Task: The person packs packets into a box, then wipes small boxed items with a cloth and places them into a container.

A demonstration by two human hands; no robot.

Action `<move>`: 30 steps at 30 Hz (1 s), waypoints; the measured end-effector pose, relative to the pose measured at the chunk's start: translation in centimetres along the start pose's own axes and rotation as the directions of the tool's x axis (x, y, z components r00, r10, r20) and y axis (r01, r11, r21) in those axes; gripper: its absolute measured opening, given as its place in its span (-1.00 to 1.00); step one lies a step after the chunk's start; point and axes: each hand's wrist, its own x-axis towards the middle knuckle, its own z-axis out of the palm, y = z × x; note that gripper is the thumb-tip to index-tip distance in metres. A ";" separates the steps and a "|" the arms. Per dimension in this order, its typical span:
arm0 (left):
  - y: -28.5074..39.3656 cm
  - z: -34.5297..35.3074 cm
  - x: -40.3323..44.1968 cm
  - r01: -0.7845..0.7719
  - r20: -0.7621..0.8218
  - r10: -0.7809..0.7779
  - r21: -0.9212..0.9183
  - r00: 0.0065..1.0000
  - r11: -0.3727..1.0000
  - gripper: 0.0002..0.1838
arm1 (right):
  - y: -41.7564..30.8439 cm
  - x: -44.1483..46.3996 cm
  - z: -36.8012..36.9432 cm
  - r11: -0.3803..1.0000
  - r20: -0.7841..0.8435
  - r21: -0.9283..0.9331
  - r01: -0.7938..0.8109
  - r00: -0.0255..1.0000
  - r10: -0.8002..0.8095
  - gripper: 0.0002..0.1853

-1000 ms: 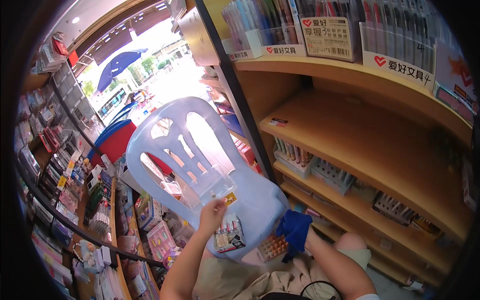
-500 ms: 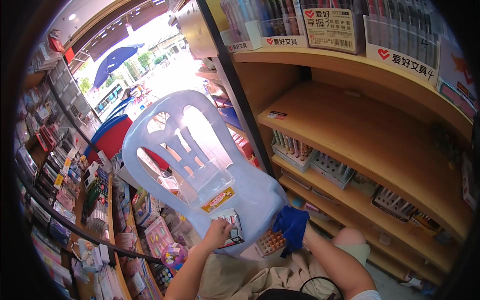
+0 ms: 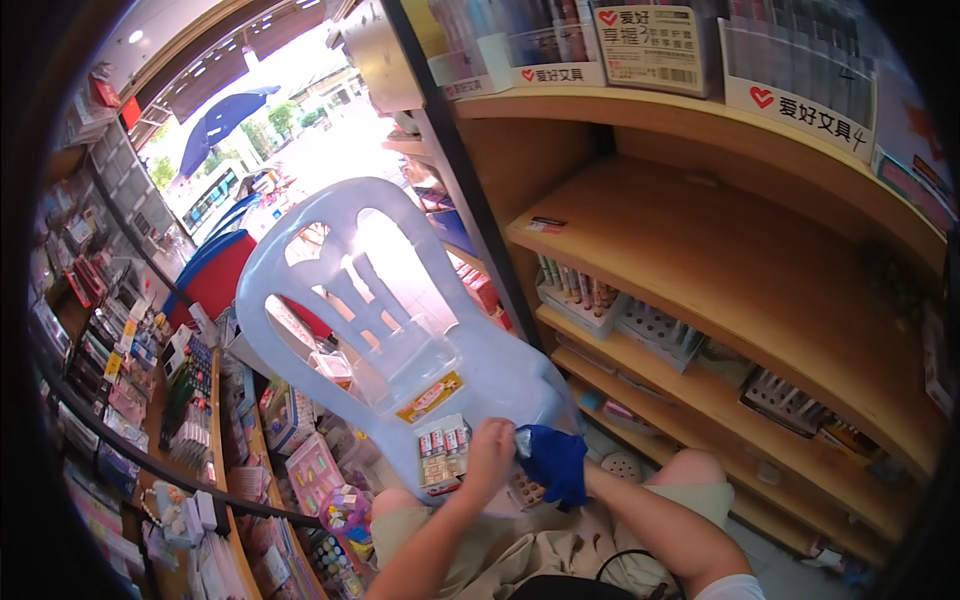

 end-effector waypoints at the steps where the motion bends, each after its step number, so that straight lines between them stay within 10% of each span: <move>1: 0.3 1.4 -0.1 0.007 0.013 -0.008 0.006 1.000 1.000 -0.80 | -0.3 0.0 -0.3 0.998 0.012 -0.066 -0.025 1.000 0.026 -0.62; 5: 1.0 3.9 -0.7 -0.017 0.089 0.019 -0.017 0.996 1.000 -0.90 | 1.6 -2.1 1.9 0.895 -0.216 0.134 -0.426 0.869 0.446 -0.59; 12: 3.3 3.0 -1.1 -0.207 0.090 0.205 0.016 0.975 0.978 -0.58 | 3.6 -2.9 1.6 0.848 -0.217 0.448 -0.284 0.885 0.412 -0.72; 15: 3.9 3.1 -1.3 -0.217 0.096 0.216 0.000 0.972 0.976 -0.53 | 4.3 -2.4 4.3 0.011 0.001 1.000 -0.013 0.704 0.710 -0.72; 18: 3.8 2.8 -1.5 -0.214 0.075 0.215 -0.018 0.974 0.977 -0.51 | 4.7 -2.9 4.0 0.735 -0.355 0.669 -0.112 0.820 0.448 -0.68; 30: 3.0 1.4 -2.1 -0.285 0.008 0.286 0.088 0.958 0.954 -0.53 | 3.2 -1.7 -0.1 0.993 0.127 -0.062 0.100 0.988 -0.092 -0.50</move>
